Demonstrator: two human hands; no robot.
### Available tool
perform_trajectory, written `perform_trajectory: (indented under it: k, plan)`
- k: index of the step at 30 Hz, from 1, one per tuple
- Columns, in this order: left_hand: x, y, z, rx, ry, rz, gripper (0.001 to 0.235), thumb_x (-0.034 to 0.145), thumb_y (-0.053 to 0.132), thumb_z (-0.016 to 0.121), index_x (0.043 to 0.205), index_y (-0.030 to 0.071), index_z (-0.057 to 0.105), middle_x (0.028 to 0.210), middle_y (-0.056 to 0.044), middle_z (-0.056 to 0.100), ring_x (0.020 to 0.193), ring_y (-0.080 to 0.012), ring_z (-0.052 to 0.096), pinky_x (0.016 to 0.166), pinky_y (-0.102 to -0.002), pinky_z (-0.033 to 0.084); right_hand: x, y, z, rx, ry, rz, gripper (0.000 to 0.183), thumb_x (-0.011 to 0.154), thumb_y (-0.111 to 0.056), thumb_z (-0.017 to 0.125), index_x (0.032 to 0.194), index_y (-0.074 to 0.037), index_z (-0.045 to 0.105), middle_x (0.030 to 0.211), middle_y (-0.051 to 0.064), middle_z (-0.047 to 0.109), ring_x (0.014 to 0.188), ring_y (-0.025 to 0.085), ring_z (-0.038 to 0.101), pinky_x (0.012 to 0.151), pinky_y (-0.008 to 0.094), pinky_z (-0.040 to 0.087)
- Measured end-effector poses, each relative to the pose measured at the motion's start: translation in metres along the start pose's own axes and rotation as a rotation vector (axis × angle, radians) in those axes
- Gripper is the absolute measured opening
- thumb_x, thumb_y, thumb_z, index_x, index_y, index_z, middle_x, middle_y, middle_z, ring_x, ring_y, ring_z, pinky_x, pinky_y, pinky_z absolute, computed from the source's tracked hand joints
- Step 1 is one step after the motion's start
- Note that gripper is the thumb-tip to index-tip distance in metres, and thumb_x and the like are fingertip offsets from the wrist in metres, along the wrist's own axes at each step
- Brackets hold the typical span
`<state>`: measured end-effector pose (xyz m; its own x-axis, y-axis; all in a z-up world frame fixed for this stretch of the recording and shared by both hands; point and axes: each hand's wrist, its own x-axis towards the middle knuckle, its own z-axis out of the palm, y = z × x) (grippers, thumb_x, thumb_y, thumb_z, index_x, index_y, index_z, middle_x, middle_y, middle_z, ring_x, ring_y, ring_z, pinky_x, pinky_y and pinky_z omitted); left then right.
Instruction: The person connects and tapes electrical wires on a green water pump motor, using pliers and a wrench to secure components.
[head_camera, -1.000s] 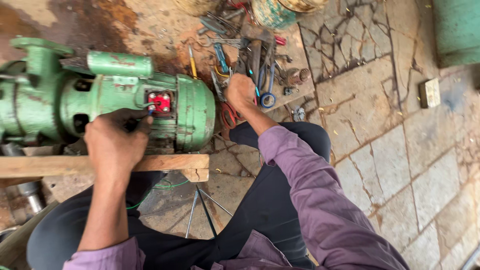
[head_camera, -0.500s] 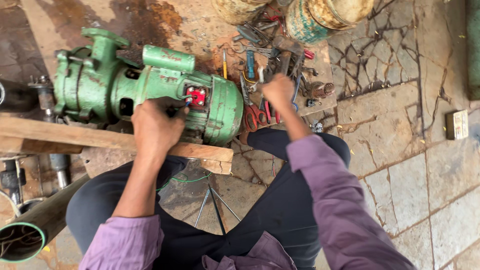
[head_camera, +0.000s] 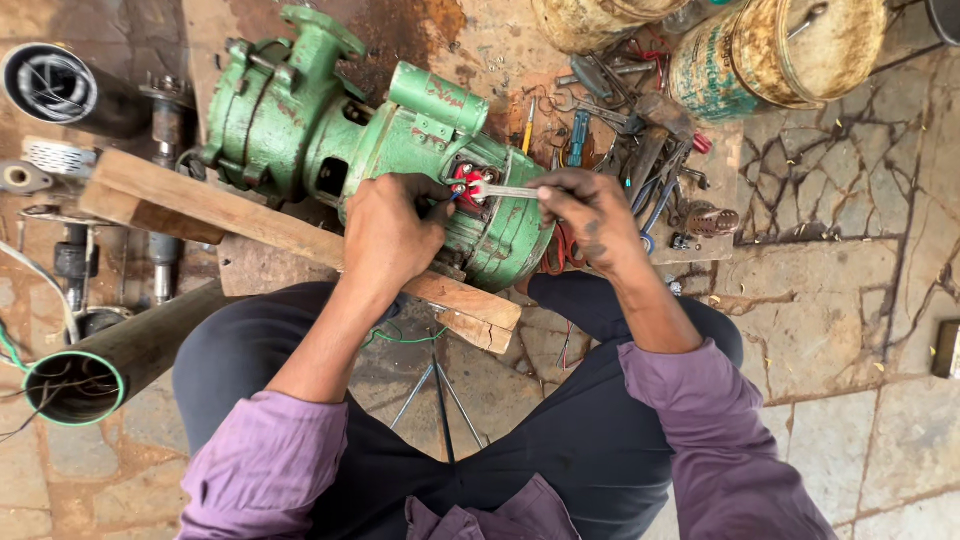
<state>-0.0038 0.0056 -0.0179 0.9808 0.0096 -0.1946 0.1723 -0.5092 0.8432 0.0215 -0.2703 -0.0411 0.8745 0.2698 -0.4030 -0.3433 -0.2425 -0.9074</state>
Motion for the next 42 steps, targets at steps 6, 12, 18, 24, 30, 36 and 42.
perform_trajectory:
  k: [6,12,18,24,30,36,42]
  plan:
    - [0.002,0.008,-0.004,0.003,-0.026,-0.014,0.015,0.080,0.013,0.080,0.093,0.005,0.081,0.075,-0.019,0.074,0.067,-0.0339,0.074,0.073,-0.042,0.057,0.017,-0.011,0.010,-0.115,-0.043,-0.006,0.017,0.101,-0.012,0.068,0.112,-0.002,0.077,0.081,-0.001,0.067,0.072,0.008,0.058,0.066,0.024,0.049]
    - [-0.003,0.015,-0.006,0.015,-0.056,-0.076,0.022,0.084,0.013,0.078,0.106,0.008,0.079,0.066,-0.017,0.073,0.062,-0.0331,0.073,0.073,-0.043,0.056,0.002,-0.015,0.015,-0.266,0.033,0.057,0.020,0.098,-0.013,0.068,0.114,-0.006,0.077,0.079,-0.001,0.071,0.068,0.006,0.063,0.063,0.022,0.054]
    - [-0.002,0.007,-0.002,0.019,-0.052,-0.032,0.036,0.083,0.012,0.077,0.119,0.006,0.075,0.080,-0.019,0.075,0.075,-0.0352,0.074,0.075,-0.044,0.056,-0.019,-0.006,0.028,-0.063,0.052,0.149,0.022,0.099,-0.013,0.070,0.119,-0.006,0.076,0.081,0.001,0.072,0.068,0.006,0.064,0.062,0.023,0.055]
    - [0.003,0.002,0.001,0.010,-0.082,-0.033,0.042,0.080,0.012,0.078,0.121,0.004,0.072,0.084,-0.019,0.076,0.084,-0.0360,0.075,0.080,-0.045,0.056,-0.031,-0.032,0.054,-0.065,0.075,0.269,0.028,0.094,-0.015,0.070,0.122,-0.007,0.070,0.076,0.007,0.074,0.058,0.009,0.064,0.051,0.025,0.052]
    - [0.005,-0.005,-0.001,-0.053,-0.133,-0.103,0.044,0.078,0.010,0.079,0.121,0.004,0.072,0.086,-0.019,0.076,0.085,-0.0326,0.076,0.080,-0.042,0.057,-0.040,-0.045,0.082,-0.204,-0.211,-0.114,0.035,0.100,-0.030,0.072,0.125,-0.006,0.068,0.099,0.005,0.073,0.083,0.010,0.069,0.073,0.028,0.059]
    - [0.018,-0.018,-0.010,-0.201,-0.257,-0.104,0.052,0.069,0.001,0.079,0.120,0.003,0.072,0.089,-0.016,0.078,0.082,-0.0223,0.078,0.072,-0.036,0.059,0.013,-0.067,0.077,-0.644,-0.446,-0.107,0.047,0.084,-0.048,0.078,0.115,-0.013,0.074,0.082,0.000,0.075,0.071,0.011,0.071,0.066,0.027,0.057]
    - [0.020,-0.025,-0.008,-0.324,-0.330,-0.206,0.037,0.077,0.001,0.079,0.114,-0.001,0.074,0.081,-0.010,0.077,0.071,-0.0166,0.070,0.063,-0.035,0.055,0.076,-0.077,0.073,-0.457,-0.334,-0.031,0.034,0.083,-0.036,0.083,0.102,-0.011,0.070,0.066,-0.003,0.072,0.055,0.006,0.069,0.054,0.021,0.051]
